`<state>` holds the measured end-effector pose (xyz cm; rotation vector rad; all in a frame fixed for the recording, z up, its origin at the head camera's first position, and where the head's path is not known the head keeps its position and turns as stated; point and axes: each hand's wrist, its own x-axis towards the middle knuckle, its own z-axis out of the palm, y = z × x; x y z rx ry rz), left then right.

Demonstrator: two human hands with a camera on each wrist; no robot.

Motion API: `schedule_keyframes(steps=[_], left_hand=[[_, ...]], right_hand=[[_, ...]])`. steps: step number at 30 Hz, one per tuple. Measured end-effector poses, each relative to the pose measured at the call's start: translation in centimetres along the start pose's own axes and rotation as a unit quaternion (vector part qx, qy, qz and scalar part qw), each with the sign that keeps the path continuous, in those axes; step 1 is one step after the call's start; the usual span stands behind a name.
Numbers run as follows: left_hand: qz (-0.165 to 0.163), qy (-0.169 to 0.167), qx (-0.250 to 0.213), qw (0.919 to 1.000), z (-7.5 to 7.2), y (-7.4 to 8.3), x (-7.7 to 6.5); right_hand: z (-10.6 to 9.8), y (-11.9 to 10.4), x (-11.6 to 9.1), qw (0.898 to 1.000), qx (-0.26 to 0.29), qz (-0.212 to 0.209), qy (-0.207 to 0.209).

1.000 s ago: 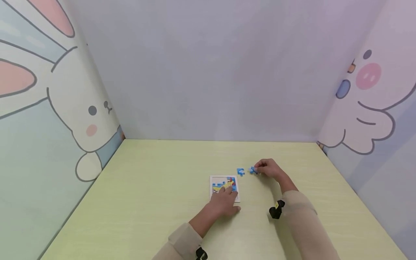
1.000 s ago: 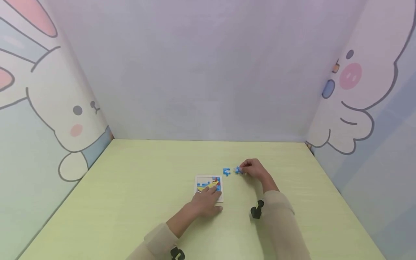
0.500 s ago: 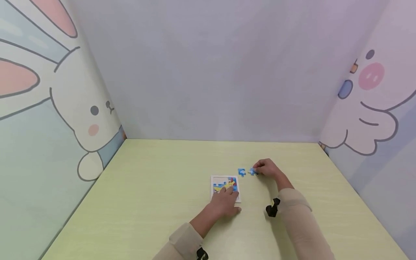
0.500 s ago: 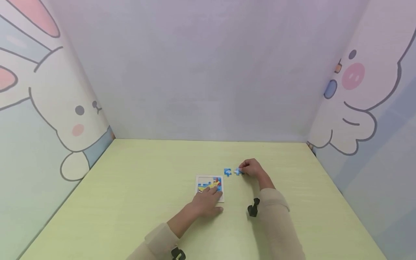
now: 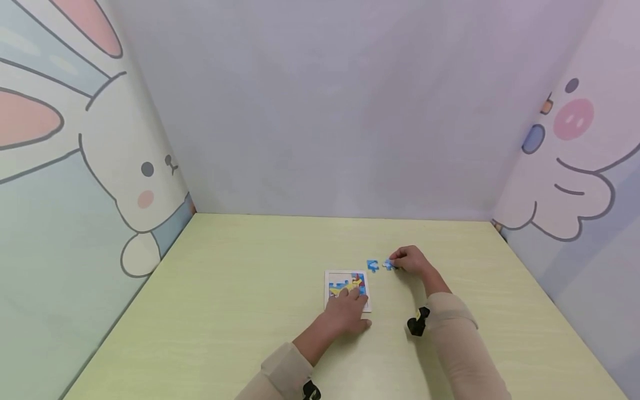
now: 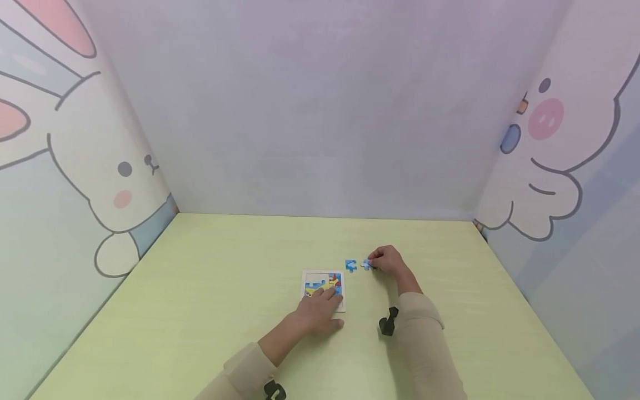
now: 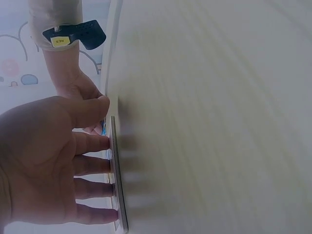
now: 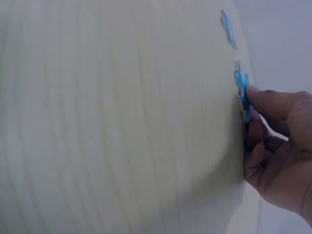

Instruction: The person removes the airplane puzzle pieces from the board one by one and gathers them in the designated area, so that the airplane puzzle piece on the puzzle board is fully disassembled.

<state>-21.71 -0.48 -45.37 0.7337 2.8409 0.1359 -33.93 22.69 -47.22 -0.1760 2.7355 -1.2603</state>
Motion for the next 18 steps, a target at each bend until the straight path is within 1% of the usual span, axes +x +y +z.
schedule_keyframes(steps=[7,13,18], left_hand=[[-0.002,-0.002,-0.008,1.0000,0.0,-0.1,0.2],[0.001,0.003,-0.002,1.0000,0.2,0.1,0.1],[0.002,0.009,0.003,1.0000,0.1,0.1,0.1]], right_hand=[[0.0,-0.1,0.1,1.000,-0.009,0.008,0.008],[-0.2,0.4,-0.7,0.999,-0.037,0.002,0.021],[-0.5,0.1,-1.4,1.000,-0.017,-0.012,0.022]])
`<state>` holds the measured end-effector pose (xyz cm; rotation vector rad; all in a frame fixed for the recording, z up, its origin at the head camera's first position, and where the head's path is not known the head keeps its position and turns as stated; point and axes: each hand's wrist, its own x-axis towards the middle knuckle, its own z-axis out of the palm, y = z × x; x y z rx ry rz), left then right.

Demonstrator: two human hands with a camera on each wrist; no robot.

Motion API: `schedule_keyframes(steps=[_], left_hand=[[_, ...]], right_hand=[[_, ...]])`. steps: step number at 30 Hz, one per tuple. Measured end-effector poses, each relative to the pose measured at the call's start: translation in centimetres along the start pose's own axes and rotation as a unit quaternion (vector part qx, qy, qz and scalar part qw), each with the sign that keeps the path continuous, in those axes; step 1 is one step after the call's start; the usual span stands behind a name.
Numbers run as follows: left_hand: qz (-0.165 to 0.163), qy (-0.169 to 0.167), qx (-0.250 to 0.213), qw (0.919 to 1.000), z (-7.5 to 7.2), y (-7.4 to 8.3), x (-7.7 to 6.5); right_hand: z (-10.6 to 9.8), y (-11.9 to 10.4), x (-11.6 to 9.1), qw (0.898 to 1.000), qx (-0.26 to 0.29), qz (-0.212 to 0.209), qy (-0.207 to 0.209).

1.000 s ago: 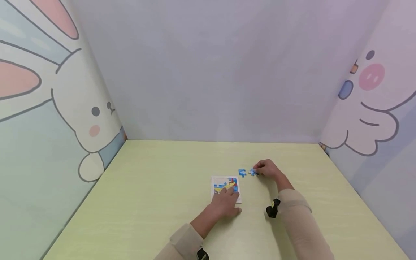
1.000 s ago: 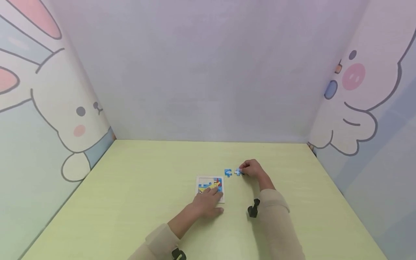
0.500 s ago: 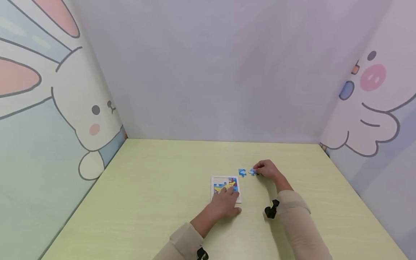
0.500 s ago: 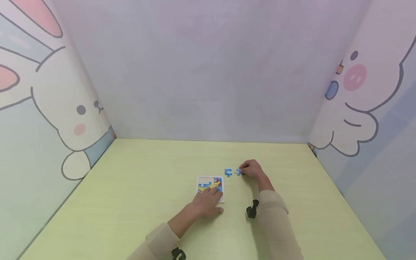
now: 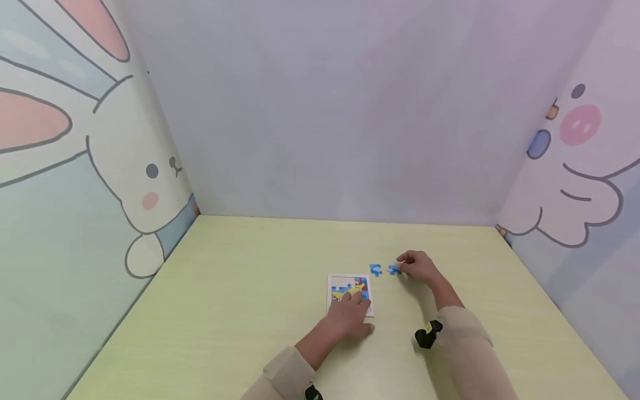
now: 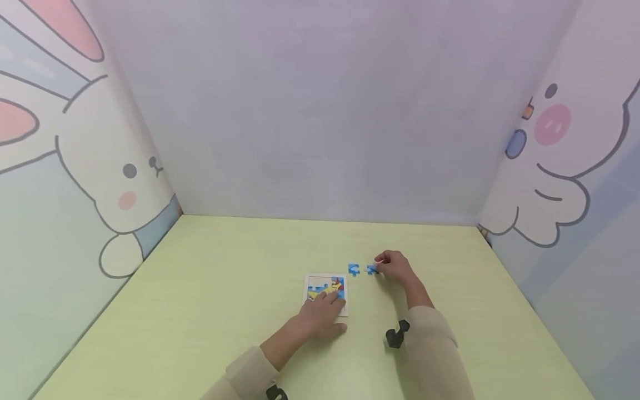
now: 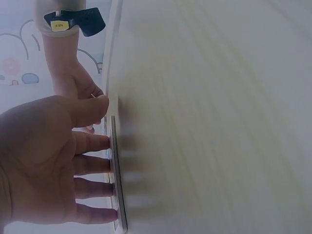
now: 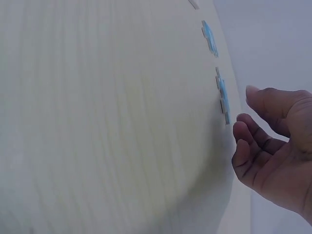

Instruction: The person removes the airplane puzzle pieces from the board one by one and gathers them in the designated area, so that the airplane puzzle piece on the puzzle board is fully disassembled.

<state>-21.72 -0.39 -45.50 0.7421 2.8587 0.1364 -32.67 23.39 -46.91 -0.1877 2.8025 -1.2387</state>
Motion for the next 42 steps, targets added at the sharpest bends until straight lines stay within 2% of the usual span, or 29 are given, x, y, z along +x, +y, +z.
schedule_keyframes(steps=[7,10,19,24,28,35,42], left_hand=[[0.001,-0.003,0.000,1.0000,0.0,0.1,-0.1],[0.000,-0.002,-0.001,1.0000,-0.1,0.1,-0.1],[-0.001,-0.001,0.011,0.9999,0.0,0.0,0.2],[0.004,-0.004,0.009,0.9999,0.1,0.1,0.5],[-0.001,-0.009,0.010,0.9999,0.1,0.2,0.5],[-0.002,-0.008,0.005,1.0000,-0.3,0.2,0.2],[0.001,0.001,0.024,0.9997,-0.1,0.1,0.1]], right_hand=[[0.5,-0.5,-1.1,0.999,0.010,-0.036,-0.017],[0.9,-0.7,-1.4,0.999,0.014,-0.051,-0.009],[1.9,-1.8,-1.9,0.996,0.066,-0.060,-0.012],[2.6,-2.4,-2.3,0.992,0.117,-0.045,-0.011],[3.3,-3.0,-2.4,0.989,0.139,-0.041,-0.024],[4.6,-3.9,-2.0,0.987,0.150,-0.049,-0.031],[5.9,-4.1,-1.1,0.991,0.114,-0.052,-0.045]])
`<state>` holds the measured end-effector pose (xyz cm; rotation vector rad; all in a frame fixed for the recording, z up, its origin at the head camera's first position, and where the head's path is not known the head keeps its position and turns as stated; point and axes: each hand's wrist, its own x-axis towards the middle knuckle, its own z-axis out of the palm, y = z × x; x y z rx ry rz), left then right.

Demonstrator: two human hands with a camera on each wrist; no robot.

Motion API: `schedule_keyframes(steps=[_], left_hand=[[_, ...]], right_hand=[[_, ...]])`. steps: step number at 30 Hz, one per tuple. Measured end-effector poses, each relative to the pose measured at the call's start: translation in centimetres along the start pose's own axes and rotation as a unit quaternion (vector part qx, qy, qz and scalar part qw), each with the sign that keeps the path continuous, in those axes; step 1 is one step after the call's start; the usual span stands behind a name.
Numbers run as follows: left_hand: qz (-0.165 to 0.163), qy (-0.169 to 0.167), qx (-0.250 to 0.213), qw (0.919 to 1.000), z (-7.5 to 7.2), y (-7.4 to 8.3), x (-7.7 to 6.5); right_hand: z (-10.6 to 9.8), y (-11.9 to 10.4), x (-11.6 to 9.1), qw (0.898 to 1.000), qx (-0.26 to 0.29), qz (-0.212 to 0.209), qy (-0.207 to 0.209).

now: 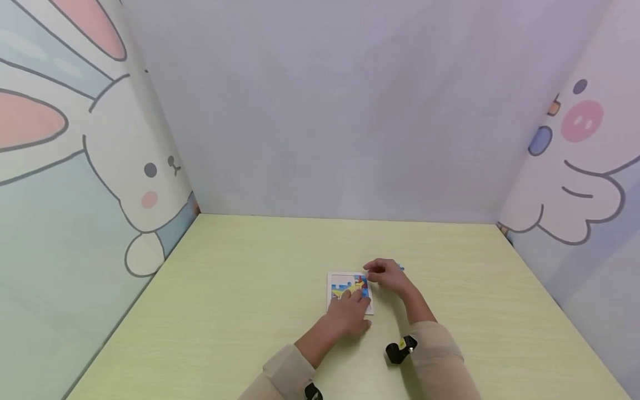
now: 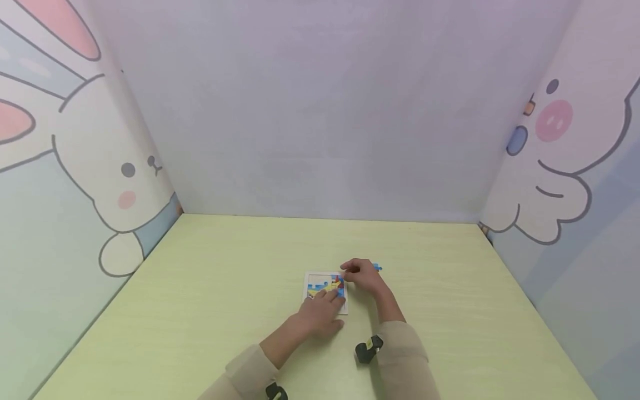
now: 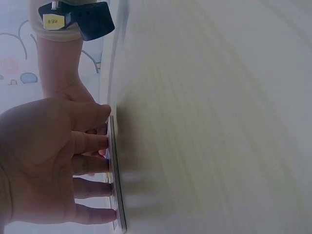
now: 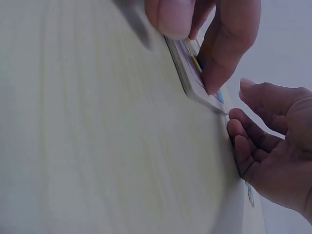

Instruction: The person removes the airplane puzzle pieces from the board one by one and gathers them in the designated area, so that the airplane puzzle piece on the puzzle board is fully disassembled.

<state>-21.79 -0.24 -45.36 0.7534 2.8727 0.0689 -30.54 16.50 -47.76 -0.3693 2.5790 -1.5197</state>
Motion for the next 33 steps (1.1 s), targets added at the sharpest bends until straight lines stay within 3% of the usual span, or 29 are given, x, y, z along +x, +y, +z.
schedule_keyframes(steps=[16,33], left_hand=[[-0.007,-0.012,0.003,0.9999,-0.1,0.0,0.0],[-0.012,-0.015,-0.012,0.9997,0.2,0.0,-0.2]], right_hand=[[1.1,-0.3,0.7,0.998,-0.040,0.043,0.004],[1.2,-1.0,0.4,0.998,-0.058,0.026,-0.006]])
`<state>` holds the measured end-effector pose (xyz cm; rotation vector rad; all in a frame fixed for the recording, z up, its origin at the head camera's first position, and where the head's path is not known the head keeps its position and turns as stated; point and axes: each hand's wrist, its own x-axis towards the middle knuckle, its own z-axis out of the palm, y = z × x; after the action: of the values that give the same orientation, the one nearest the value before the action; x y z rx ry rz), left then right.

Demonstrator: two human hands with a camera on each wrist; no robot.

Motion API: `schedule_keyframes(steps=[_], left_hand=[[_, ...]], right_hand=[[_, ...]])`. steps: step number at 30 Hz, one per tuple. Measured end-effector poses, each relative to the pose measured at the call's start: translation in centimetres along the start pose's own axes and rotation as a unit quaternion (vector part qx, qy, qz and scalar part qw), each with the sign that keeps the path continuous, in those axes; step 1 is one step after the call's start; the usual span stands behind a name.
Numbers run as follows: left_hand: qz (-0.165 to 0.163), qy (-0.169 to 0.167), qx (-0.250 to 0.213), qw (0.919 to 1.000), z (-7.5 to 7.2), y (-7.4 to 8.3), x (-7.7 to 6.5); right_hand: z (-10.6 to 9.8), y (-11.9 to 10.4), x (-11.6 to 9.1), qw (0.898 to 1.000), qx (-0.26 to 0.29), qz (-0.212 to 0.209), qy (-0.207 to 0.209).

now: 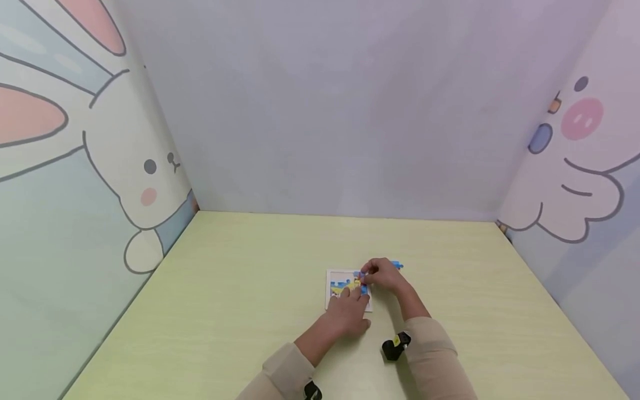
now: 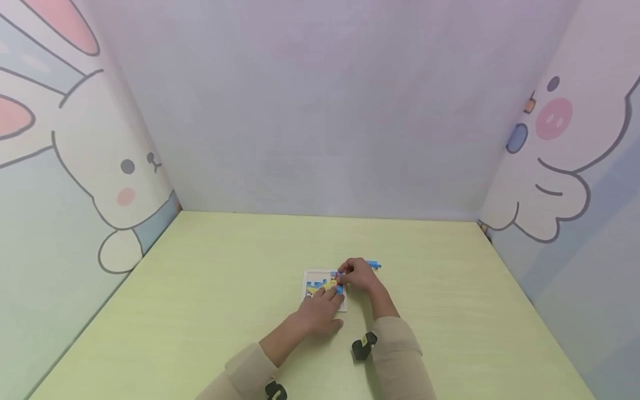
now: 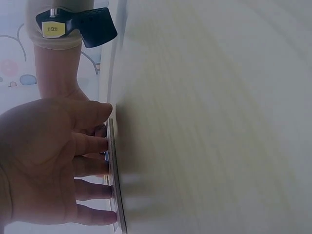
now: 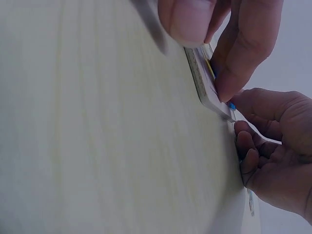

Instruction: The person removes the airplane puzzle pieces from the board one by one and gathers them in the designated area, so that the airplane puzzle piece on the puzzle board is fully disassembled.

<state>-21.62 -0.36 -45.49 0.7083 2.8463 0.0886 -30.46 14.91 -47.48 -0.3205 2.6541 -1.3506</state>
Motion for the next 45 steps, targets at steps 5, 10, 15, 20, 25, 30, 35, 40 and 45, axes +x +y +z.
schedule_keyframes(steps=[5,10,15,20,25,30,35,40,45], left_hand=[[-0.001,0.001,-0.004,1.0000,-0.2,0.1,0.0],[-0.004,-0.001,-0.001,1.0000,-0.2,0.2,0.1],[-0.003,-0.003,-0.001,1.0000,-0.1,0.1,0.2],[0.001,-0.005,-0.002,1.0000,0.2,0.1,0.2],[0.006,-0.003,-0.006,1.0000,0.6,0.1,0.1],[0.009,-0.004,-0.008,0.9999,0.9,0.0,0.1],[0.011,-0.005,-0.008,0.9999,0.8,0.1,0.1],[0.007,-0.005,-0.015,0.9998,0.2,0.3,0.0],[0.001,-0.003,-0.018,0.9998,-0.2,0.3,0.0]], right_hand=[[-0.3,-0.1,0.0,1.000,0.026,-0.004,0.005],[-0.4,0.1,0.0,0.998,0.058,-0.013,0.001],[-0.5,0.3,-0.1,0.998,0.068,-0.015,0.004],[-0.6,0.1,-0.6,0.997,0.075,-0.021,0.007],[-0.7,-0.1,-1.0,0.995,0.093,-0.021,0.025],[-0.6,-0.1,-1.1,0.994,0.104,-0.018,0.018],[-0.7,-0.3,-1.2,0.995,0.100,-0.012,0.022],[-1.2,-0.4,-1.4,0.994,0.108,-0.018,0.029],[-1.9,-1.0,-2.0,0.992,0.121,-0.024,0.026]])
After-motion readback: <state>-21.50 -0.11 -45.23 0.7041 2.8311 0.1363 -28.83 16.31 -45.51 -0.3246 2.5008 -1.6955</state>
